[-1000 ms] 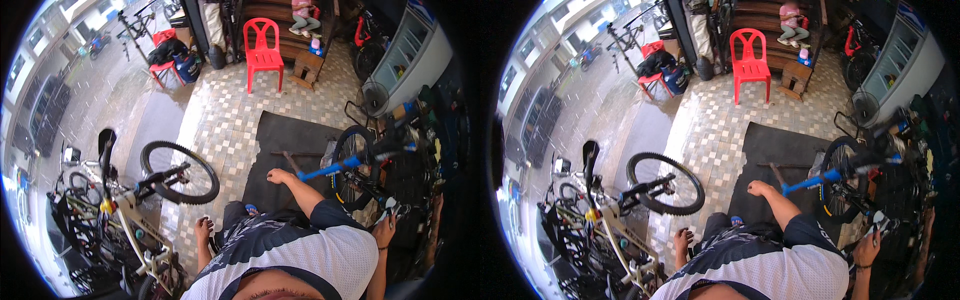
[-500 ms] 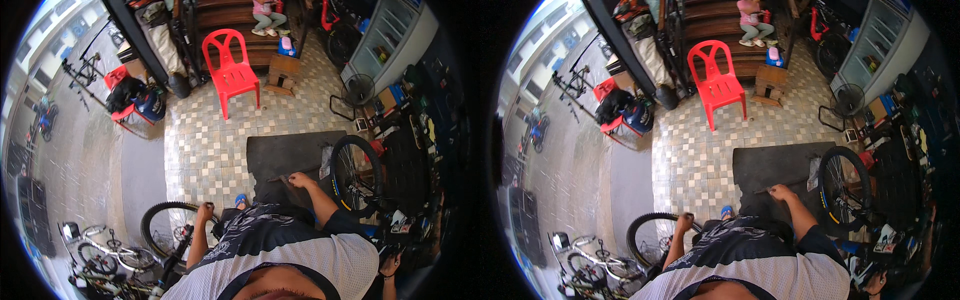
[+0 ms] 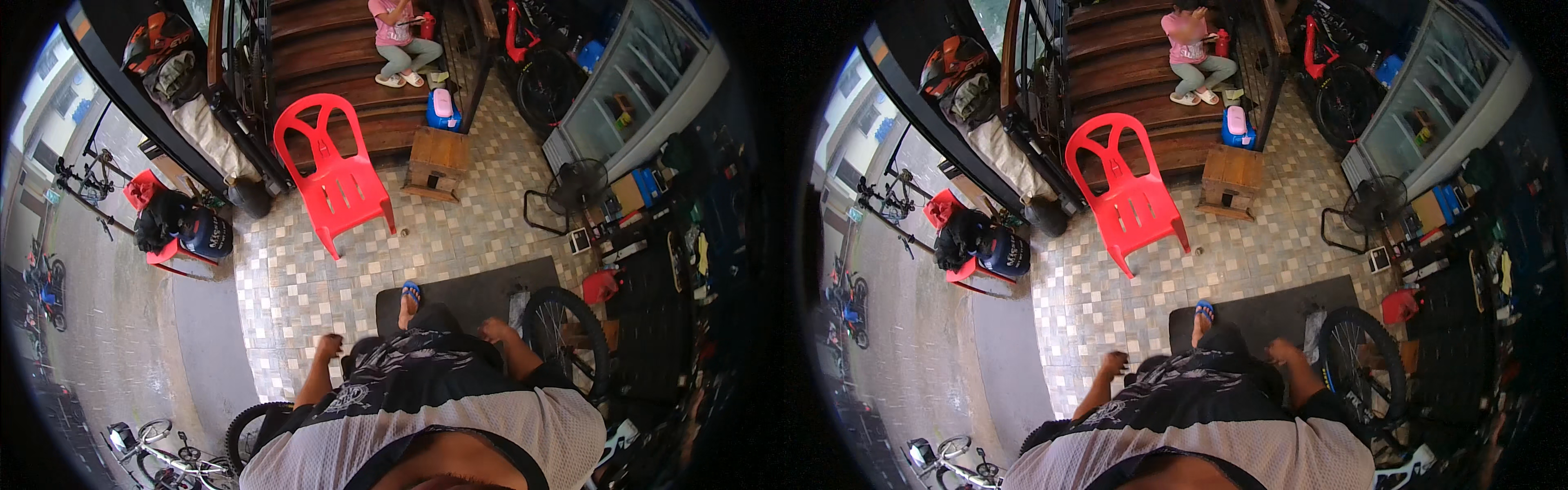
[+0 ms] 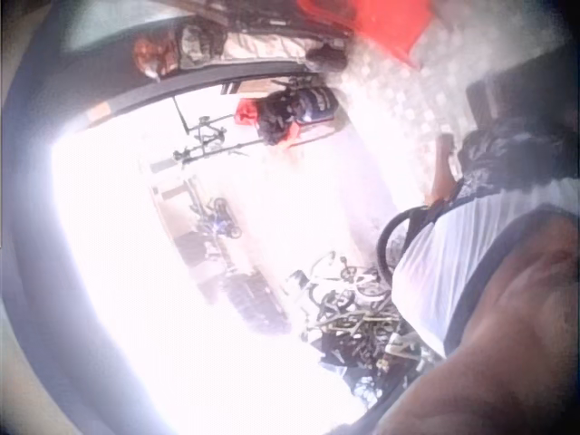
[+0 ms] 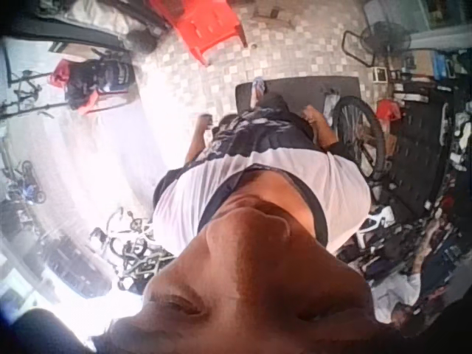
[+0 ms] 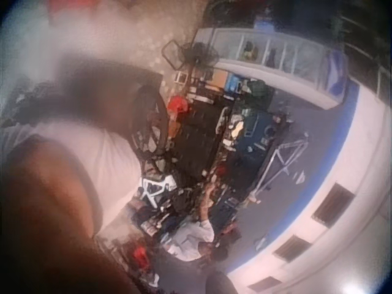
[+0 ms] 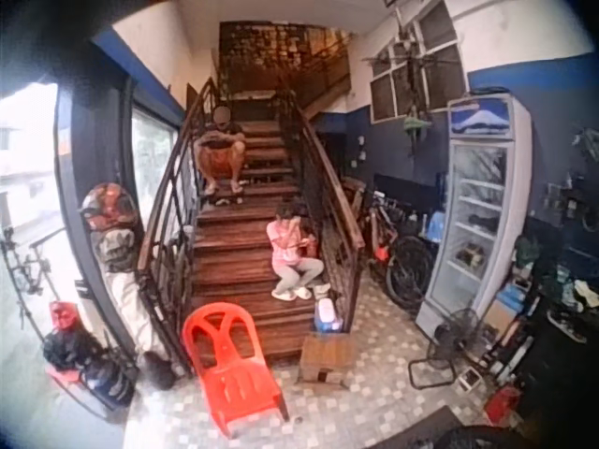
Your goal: The person adjusts the spokes of a bicycle wheel using a spoke wrench to true the wheel. They rotate the wheel and tighten or loosen individual spokes while seated in a workshop.
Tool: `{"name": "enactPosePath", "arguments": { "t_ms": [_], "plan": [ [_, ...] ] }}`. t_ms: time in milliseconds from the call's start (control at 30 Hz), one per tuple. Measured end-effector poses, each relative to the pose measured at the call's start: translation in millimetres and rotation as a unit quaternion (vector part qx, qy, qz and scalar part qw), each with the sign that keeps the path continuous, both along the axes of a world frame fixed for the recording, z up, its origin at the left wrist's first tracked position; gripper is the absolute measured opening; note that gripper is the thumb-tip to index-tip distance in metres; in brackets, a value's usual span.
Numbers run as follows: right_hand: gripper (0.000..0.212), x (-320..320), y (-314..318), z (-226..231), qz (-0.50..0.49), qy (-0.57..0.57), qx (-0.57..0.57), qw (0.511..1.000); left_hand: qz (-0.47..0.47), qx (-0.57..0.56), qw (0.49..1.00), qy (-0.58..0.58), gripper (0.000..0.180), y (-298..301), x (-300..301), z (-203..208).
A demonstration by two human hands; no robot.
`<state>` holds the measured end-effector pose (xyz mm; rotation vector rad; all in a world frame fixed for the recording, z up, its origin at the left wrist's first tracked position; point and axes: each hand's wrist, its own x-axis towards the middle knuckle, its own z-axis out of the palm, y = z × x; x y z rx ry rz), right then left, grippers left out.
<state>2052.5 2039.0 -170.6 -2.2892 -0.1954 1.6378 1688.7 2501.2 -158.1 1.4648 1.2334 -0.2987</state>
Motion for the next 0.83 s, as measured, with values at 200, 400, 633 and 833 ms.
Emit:
{"name": "enactPosePath", "arguments": {
  "t_ms": [200, 400, 633, 833],
  "plan": [
    [0.039, 168.8, 131.8, 66.8, 0.018, -0.087, 0.031, 0.996, 0.028, 0.02, 0.993, -0.112, 0.041, -11.7, 34.0, 29.3],
    [0.041, 260.6, 251.6, 115.8, 0.074, -0.204, 0.164, 0.962, -0.071, 0.039, 0.995, 0.059, 0.042, 51.1, 86.5, 46.0],
    [0.04, 296.8, 279.3, 145.1, 0.219, -0.225, 0.139, 0.939, 0.063, 0.002, 0.998, -0.011, 0.034, 132.8, 211.0, 29.7],
    [0.049, 344.5, 362.7, 406.5, 0.066, -0.488, 0.355, 0.795, -0.054, 0.003, 0.998, -0.031, 0.03, 177.6, 312.1, 11.4]
  ]
}}
